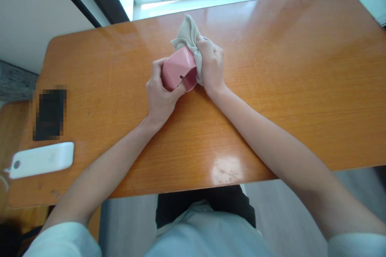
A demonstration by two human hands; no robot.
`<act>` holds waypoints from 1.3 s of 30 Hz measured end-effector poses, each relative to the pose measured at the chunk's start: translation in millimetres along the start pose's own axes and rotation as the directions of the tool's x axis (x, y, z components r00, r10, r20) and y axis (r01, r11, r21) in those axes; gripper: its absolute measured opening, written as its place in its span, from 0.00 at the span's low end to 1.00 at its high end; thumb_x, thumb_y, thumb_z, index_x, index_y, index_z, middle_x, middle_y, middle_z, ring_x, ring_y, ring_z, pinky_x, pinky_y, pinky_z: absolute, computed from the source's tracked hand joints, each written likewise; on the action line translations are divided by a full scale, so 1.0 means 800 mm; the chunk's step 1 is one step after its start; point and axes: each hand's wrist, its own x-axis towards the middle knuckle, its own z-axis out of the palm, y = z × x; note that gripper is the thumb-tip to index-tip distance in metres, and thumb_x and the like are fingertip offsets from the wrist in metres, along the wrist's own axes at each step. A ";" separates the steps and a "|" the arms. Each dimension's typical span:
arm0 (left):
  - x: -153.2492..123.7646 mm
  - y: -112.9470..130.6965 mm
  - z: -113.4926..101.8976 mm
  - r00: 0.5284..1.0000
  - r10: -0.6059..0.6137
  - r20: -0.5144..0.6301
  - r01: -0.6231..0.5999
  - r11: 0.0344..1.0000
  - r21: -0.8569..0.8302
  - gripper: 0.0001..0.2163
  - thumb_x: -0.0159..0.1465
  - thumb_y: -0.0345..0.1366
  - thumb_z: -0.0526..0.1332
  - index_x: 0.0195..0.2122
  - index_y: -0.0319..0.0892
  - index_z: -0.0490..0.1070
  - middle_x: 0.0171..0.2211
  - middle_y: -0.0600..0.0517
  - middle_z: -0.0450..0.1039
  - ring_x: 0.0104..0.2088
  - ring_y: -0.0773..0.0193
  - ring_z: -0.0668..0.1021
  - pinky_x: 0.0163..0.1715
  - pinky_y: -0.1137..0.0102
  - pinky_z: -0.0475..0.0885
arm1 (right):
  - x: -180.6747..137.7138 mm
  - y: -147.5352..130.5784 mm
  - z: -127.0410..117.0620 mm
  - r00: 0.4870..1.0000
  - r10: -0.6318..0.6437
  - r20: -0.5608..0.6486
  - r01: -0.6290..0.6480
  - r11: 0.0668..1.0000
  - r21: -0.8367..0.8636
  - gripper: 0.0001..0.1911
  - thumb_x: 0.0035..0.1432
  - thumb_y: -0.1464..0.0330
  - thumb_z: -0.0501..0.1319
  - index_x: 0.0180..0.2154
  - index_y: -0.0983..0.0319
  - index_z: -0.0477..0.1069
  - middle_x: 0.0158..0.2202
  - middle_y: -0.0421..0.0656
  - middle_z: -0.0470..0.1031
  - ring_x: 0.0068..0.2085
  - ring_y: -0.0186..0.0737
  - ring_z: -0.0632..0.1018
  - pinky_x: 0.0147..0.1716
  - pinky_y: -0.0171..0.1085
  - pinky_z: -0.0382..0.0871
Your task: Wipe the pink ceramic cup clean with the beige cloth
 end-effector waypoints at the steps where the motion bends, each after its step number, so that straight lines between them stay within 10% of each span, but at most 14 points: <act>1: 0.000 0.000 -0.001 1.000 -0.006 -0.002 0.006 1.000 0.005 0.28 0.66 0.61 0.75 0.57 0.51 0.71 0.47 0.55 0.83 0.43 0.59 0.81 0.40 0.63 0.76 | 0.002 0.006 -0.002 1.000 0.021 -0.013 -0.020 1.000 0.020 0.33 0.73 0.34 0.57 0.32 0.55 0.66 0.31 0.38 0.67 0.39 0.41 0.74 0.44 0.40 0.74; 15: -0.003 -0.020 0.003 0.980 0.095 0.175 -0.080 0.993 -0.092 0.29 0.76 0.61 0.66 0.66 0.50 0.61 0.59 0.45 0.77 0.58 0.52 0.82 0.60 0.58 0.78 | -0.009 -0.014 -0.009 0.971 -0.237 -0.036 0.225 0.952 -0.210 0.31 0.80 0.40 0.50 0.34 0.54 0.67 0.32 0.37 0.66 0.38 0.40 0.74 0.47 0.40 0.73; 23: -0.006 -0.020 0.005 0.962 -0.031 0.271 -0.015 0.986 0.166 0.23 0.75 0.51 0.70 0.63 0.45 0.69 0.63 0.38 0.76 0.69 0.41 0.75 0.71 0.43 0.68 | -0.002 -0.061 -0.030 0.807 -0.440 0.395 0.587 0.517 -0.624 0.16 0.81 0.59 0.54 0.40 0.54 0.76 0.43 0.47 0.81 0.47 0.52 0.80 0.55 0.50 0.73; 32: 0.001 0.023 0.005 0.983 -0.133 0.123 0.142 0.988 -0.063 0.24 0.61 0.38 0.79 0.54 0.48 0.70 0.35 0.57 0.79 0.30 0.65 0.77 0.31 0.70 0.71 | -0.018 -0.069 -0.016 0.709 -0.455 0.539 0.700 0.358 -0.618 0.14 0.80 0.64 0.58 0.43 0.57 0.80 0.47 0.48 0.86 0.46 0.49 0.80 0.50 0.48 0.74; 39: 0.003 0.032 0.034 0.990 -0.144 -0.012 0.139 0.973 -0.186 0.15 0.72 0.43 0.72 0.52 0.47 0.69 0.37 0.56 0.77 0.33 0.65 0.75 0.33 0.68 0.71 | -0.033 -0.063 -0.008 0.731 -0.567 0.379 0.648 0.402 -0.647 0.15 0.80 0.65 0.58 0.47 0.59 0.84 0.48 0.47 0.89 0.47 0.48 0.83 0.50 0.47 0.76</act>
